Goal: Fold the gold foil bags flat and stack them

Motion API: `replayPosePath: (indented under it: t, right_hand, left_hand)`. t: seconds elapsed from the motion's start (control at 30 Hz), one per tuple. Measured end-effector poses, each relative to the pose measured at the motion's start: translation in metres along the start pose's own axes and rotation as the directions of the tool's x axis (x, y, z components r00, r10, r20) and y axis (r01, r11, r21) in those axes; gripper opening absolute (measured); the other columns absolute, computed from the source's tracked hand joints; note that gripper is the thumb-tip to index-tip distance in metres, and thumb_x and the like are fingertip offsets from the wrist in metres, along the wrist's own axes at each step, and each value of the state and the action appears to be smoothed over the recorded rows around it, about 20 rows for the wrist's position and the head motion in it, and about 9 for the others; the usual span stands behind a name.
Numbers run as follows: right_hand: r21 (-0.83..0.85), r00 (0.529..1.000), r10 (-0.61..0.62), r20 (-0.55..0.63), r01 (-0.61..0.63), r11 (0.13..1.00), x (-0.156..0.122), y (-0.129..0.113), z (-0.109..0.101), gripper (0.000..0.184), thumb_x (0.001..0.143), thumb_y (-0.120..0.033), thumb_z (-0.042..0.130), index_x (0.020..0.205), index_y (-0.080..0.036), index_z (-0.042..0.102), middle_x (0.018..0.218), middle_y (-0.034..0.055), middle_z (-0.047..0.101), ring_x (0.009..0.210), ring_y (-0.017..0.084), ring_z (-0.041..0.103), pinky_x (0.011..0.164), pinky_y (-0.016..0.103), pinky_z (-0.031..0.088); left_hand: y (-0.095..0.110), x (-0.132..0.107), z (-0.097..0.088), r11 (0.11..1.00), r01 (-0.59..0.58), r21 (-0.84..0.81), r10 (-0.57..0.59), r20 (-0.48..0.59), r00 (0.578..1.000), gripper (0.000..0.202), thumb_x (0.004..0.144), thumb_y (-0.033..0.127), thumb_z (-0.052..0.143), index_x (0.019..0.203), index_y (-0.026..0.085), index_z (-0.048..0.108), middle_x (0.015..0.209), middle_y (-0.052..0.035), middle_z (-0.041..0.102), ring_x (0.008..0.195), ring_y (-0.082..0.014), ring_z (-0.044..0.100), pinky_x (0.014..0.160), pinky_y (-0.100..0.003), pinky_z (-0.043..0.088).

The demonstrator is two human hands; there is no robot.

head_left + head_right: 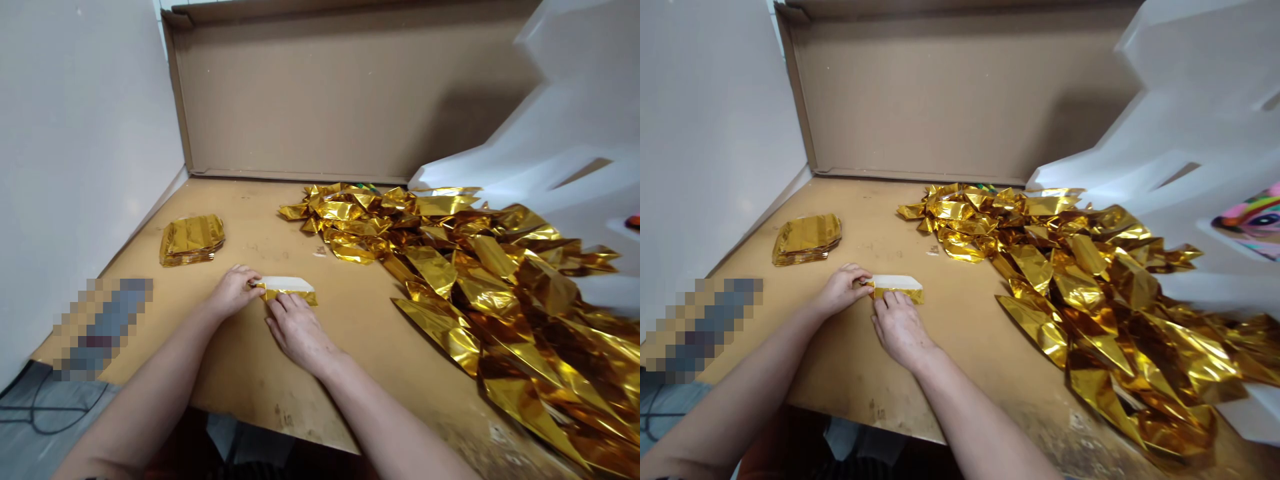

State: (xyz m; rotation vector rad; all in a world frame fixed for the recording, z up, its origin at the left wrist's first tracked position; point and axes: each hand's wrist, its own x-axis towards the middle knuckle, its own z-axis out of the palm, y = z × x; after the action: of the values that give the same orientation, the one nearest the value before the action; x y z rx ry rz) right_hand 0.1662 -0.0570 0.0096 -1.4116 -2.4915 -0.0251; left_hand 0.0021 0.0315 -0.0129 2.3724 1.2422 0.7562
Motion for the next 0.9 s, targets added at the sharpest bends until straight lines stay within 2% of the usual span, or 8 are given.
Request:
replayPosePath:
  t: [0.3,0.57,0.9]
  right_hand:
    - [-0.082,1.000,-0.014,0.026,0.016,0.996,0.002,-0.002,0.001,0.037,0.087,-0.023,0.049,0.122,-0.012,0.052,0.094,0.0128,0.057,0.089,0.026,0.049,0.078,0.038,0.042]
    - [-0.081,0.997,0.014,0.082,-0.008,0.997,0.002,-0.004,-0.001,0.035,0.087,-0.026,0.051,0.118,-0.009,0.056,0.097,0.0144,0.057,0.092,0.027,0.048,0.080,0.039,0.041]
    - [-0.049,0.994,0.033,0.105,-0.028,0.998,0.002,-0.004,-0.003,0.031,0.088,-0.026,0.049,0.114,-0.011,0.058,0.097,0.0144,0.056,0.095,0.026,0.047,0.081,0.038,0.039]
  left_hand:
    - [0.008,0.001,-0.003,0.996,0.076,0.046,-0.076,-0.005,0.997,0.023,0.069,0.019,0.073,0.090,0.019,0.066,0.082,-0.0019,0.062,0.084,-0.0190,0.056,0.078,-0.031,0.045]
    - [0.012,0.003,-0.005,0.984,0.155,0.086,-0.157,0.020,0.987,0.024,0.068,0.020,0.073,0.091,0.019,0.067,0.084,-0.0025,0.062,0.087,-0.0203,0.056,0.082,-0.033,0.045]
    - [0.003,0.003,-0.007,0.958,0.252,0.135,-0.247,-0.052,0.968,0.022,0.071,0.018,0.071,0.093,0.019,0.067,0.084,-0.0036,0.061,0.088,-0.0209,0.057,0.082,-0.033,0.045]
